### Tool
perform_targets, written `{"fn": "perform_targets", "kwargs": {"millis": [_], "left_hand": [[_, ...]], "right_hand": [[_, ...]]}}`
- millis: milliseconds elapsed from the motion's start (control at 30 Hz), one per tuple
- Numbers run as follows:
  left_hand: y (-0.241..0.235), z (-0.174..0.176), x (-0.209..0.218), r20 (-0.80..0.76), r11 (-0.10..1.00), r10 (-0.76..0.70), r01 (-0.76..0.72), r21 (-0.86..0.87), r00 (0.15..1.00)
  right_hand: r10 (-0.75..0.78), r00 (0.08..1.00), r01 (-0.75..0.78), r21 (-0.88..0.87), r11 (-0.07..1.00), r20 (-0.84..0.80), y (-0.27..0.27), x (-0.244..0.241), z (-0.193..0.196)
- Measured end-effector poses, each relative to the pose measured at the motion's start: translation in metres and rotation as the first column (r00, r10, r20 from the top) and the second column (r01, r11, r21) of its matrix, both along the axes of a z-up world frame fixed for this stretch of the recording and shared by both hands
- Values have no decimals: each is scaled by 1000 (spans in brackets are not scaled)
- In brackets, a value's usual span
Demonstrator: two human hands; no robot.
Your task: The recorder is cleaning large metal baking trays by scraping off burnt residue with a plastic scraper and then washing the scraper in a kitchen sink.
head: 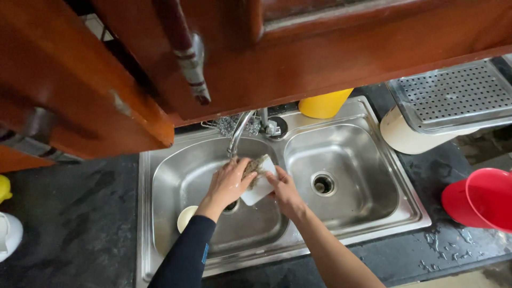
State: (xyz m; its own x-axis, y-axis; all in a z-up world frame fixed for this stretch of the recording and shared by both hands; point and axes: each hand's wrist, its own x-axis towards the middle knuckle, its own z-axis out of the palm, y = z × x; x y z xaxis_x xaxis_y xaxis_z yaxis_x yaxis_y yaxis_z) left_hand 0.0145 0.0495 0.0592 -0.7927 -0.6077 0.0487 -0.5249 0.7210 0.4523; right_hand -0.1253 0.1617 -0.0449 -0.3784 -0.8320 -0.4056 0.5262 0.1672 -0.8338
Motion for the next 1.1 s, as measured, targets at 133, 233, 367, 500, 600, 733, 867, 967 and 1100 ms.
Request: {"fn": "perform_targets", "kwargs": {"millis": [133, 233, 367, 500, 600, 733, 867, 967, 1100], "left_hand": [[-19, -28, 11, -18, 999, 41, -41, 7, 999], [-25, -31, 22, 252, 931, 258, -310, 193, 933], [-21, -60, 14, -320, 913, 405, -361, 189, 857], [40, -15, -17, -338, 965, 259, -252, 65, 905], [17, -25, -11, -91, 921, 387, -382, 71, 917], [12, -29, -6, -165, 910, 399, -412, -51, 902], [20, -36, -5, -161, 956, 249, -269, -120, 955], [10, -51, -10, -165, 900, 395, -416, -128, 904], [41, -40, -14, -161, 933, 280, -308, -185, 946]], "right_hand": [[-20, 998, 21, -23, 1000, 61, -5, -4, -6], [-47, 999, 47, 12, 999, 11, -6, -19, -12], [-134, 990, 135, -15, 991, 52, -10, -22, 13], [-90, 989, 89, 17, 996, 119, -26, 13, 33], [-27, 978, 34, -33, 999, 206, -15, 27, 8], [4, 962, 31, -124, 992, 272, -11, 27, 0], [-19, 954, 61, -134, 989, 299, -7, 27, 0], [-41, 948, 72, -89, 993, 315, -2, 28, 7], [-24, 936, 82, -152, 985, 351, -16, 17, 6]]}}
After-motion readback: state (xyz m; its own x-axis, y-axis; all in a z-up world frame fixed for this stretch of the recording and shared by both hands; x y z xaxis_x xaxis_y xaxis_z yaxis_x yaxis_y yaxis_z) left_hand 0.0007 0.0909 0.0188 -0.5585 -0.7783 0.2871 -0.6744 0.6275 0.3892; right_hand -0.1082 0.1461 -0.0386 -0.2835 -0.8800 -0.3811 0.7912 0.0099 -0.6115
